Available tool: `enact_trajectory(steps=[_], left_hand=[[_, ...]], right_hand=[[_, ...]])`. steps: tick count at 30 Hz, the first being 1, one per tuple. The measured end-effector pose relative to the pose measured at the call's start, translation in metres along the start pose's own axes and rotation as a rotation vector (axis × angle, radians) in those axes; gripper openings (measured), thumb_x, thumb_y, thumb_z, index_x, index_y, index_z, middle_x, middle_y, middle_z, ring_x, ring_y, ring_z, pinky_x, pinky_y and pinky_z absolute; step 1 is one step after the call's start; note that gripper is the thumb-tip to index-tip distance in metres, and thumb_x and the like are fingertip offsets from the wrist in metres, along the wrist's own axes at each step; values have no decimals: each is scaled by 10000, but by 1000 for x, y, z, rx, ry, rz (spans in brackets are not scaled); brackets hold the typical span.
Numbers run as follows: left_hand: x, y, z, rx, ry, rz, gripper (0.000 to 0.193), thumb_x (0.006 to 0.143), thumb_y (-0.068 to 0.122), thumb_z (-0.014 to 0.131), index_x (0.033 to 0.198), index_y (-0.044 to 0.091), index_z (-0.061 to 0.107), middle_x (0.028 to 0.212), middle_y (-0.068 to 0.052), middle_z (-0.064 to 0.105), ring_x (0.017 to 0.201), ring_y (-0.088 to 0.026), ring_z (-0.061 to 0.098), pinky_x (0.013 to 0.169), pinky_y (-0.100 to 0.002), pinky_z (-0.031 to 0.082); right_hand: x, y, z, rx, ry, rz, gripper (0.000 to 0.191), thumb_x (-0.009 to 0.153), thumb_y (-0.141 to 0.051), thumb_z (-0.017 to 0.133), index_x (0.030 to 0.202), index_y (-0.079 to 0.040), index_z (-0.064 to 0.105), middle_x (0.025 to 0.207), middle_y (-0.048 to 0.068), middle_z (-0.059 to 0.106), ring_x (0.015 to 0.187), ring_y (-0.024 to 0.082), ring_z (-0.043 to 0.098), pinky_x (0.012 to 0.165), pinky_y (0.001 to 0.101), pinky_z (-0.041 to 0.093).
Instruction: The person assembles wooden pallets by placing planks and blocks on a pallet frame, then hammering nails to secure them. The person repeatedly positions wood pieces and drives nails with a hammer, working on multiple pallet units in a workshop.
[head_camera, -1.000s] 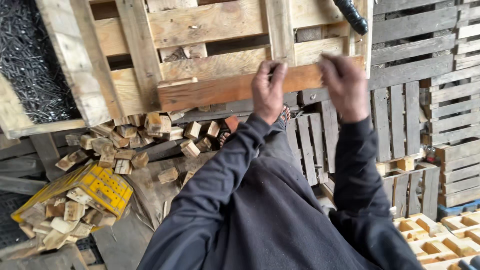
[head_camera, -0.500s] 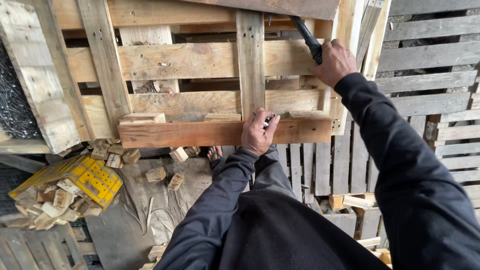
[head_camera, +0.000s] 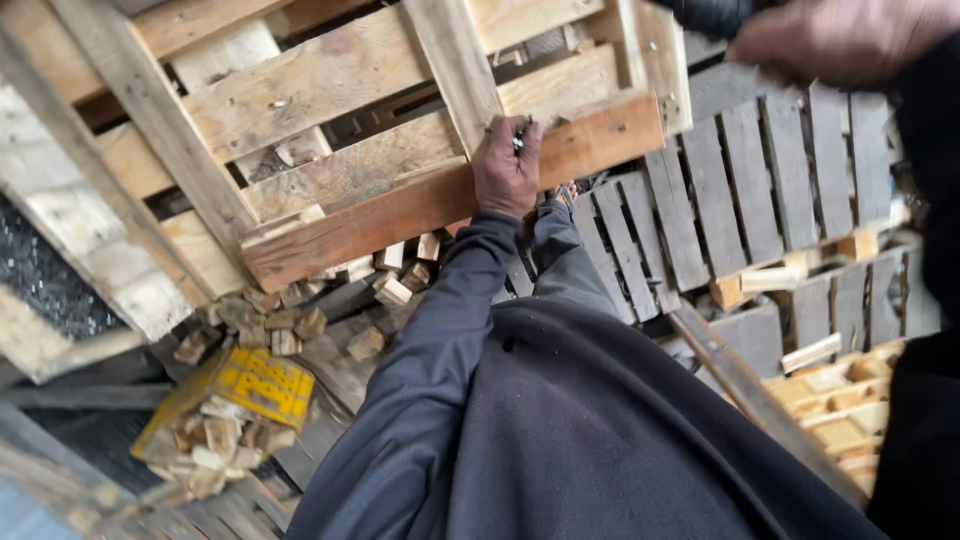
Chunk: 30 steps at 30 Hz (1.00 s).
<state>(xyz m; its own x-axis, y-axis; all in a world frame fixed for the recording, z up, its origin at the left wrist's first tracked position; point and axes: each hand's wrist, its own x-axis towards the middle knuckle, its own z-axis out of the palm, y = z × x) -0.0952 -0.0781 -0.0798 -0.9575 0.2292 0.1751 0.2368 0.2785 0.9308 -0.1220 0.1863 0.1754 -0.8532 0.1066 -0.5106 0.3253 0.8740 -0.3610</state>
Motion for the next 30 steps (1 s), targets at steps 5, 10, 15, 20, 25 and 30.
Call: enact_trajectory(steps=[5,10,15,20,25,30], left_hand=[[-8,-17,8,-69,12,58,158,1038,214,641,1024,64,593,901,-115,706,812,-263,718,743,-381,590],[-6,-31,16,-200,-22,72,109,1036,174,653,1001,77,617,881,-37,703,805,-156,685,720,-315,599],[-7,-17,16,-359,-160,120,101,1027,156,712,1004,61,686,841,36,656,769,-60,573,684,-259,541],[-4,17,45,-337,-401,172,100,1013,133,759,1018,49,706,827,27,654,765,-59,559,691,-248,517],[12,29,78,-144,-449,282,114,999,138,758,1049,50,706,876,-13,731,774,-96,661,700,-257,550],[9,29,76,-76,-521,198,123,1009,147,745,1089,56,722,935,-68,769,814,-140,755,695,-274,589]], right_hand=[[-135,-9,182,1193,341,143,193,964,-180,689,1050,-25,614,765,18,591,584,105,542,547,248,449],[-223,-17,384,1565,658,493,249,987,-188,698,903,-18,537,657,56,552,448,151,517,406,303,441],[-262,-37,433,1702,705,538,194,966,-171,700,951,-36,562,655,49,552,425,141,521,384,294,450],[-245,-28,423,1610,667,520,186,973,-181,705,984,-43,581,645,22,578,440,123,539,405,271,439],[-207,16,404,1361,615,361,213,965,-196,736,1003,-39,597,668,7,567,529,120,523,482,279,448],[-173,55,377,1057,421,295,262,922,-213,773,907,-14,603,603,85,560,513,170,521,519,343,457]])
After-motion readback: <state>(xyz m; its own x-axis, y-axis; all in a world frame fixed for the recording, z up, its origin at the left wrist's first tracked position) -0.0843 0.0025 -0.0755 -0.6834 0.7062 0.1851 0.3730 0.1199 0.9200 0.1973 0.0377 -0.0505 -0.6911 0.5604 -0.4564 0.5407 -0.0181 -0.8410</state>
